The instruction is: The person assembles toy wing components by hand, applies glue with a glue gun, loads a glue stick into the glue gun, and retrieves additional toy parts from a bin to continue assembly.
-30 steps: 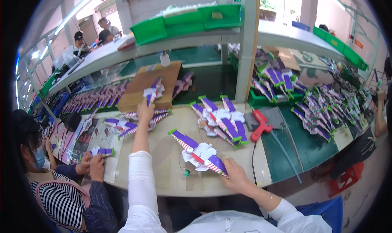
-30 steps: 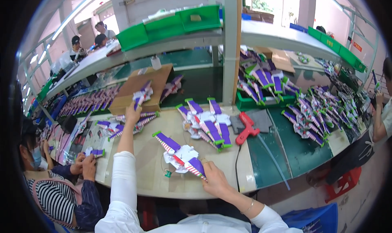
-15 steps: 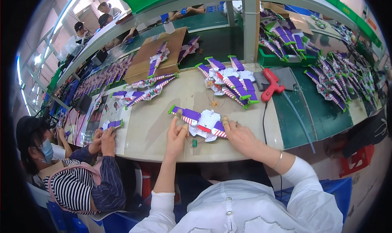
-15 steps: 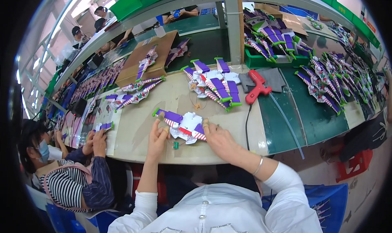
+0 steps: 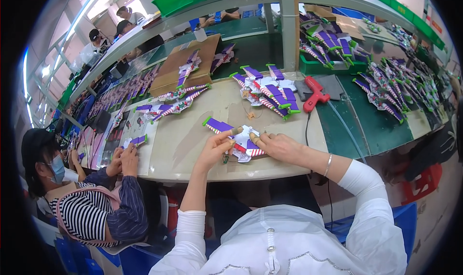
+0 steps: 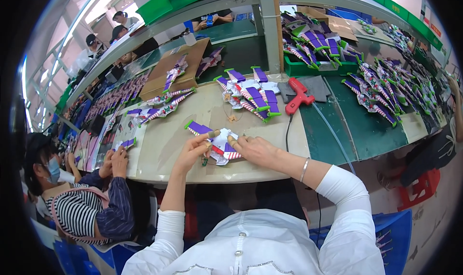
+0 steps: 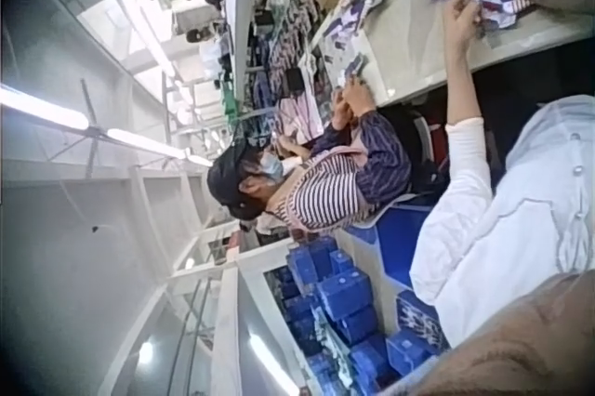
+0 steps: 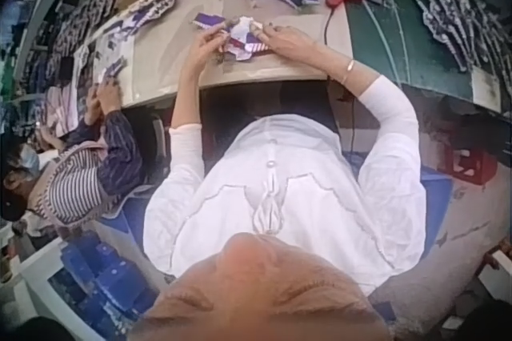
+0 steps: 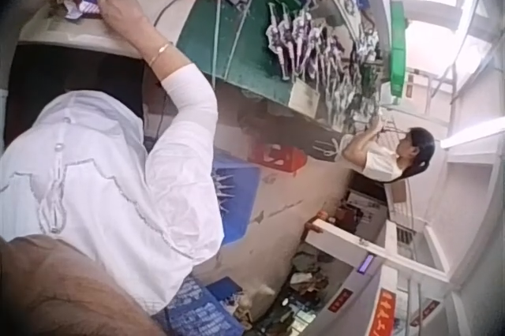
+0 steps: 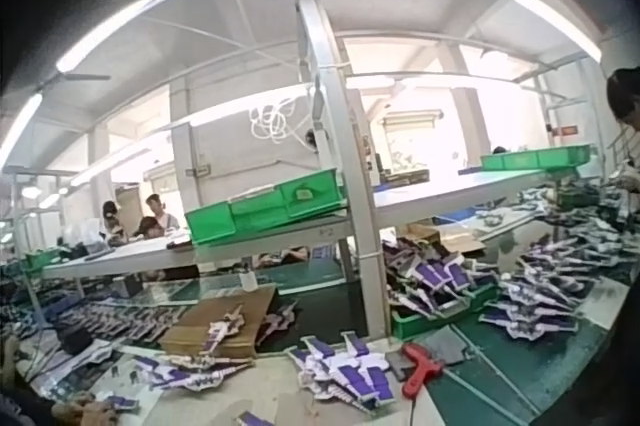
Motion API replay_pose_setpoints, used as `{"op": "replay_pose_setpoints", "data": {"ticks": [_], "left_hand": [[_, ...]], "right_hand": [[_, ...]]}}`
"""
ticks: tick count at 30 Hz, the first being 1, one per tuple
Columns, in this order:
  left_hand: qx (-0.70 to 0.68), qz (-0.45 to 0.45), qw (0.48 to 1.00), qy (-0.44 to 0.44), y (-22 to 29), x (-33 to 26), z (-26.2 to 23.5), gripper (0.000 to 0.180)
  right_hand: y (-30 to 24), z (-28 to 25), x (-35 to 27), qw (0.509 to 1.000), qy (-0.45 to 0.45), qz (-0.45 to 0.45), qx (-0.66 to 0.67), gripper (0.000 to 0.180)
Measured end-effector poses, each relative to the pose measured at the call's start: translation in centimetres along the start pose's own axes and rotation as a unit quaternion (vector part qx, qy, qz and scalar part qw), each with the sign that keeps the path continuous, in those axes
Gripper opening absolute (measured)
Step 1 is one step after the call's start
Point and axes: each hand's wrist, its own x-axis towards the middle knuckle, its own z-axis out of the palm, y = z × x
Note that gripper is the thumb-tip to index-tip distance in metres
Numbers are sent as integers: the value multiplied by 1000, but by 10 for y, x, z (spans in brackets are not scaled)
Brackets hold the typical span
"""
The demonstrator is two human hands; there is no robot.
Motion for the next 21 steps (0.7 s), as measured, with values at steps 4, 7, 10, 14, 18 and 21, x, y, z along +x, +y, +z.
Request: {"op": "replay_pose_setpoints", "data": {"ticks": [4,7,10,14,18,21], "left_hand": [[324,107,910,236,7,-6,7,48],[477,267,799,251,20,-33,28,51],[502,275,798,189,11,-65,37,53],[551,233,765,237,-21,-78,32,62],[476,180,828,234,-28,-79,37,60],[407,187,861,242,-32,-76,42,56]], "right_hand": [[-8,3,-2,1000,12,19,-4,59],[-8,1,-5,999,24,45,-7,58],[-13,-3,-4,998,26,50,7,51],[-24,-23,-3,988,78,84,-99,52],[-51,-38,20,989,120,65,59,70],[-60,-21,41,968,79,64,230,72]]}}
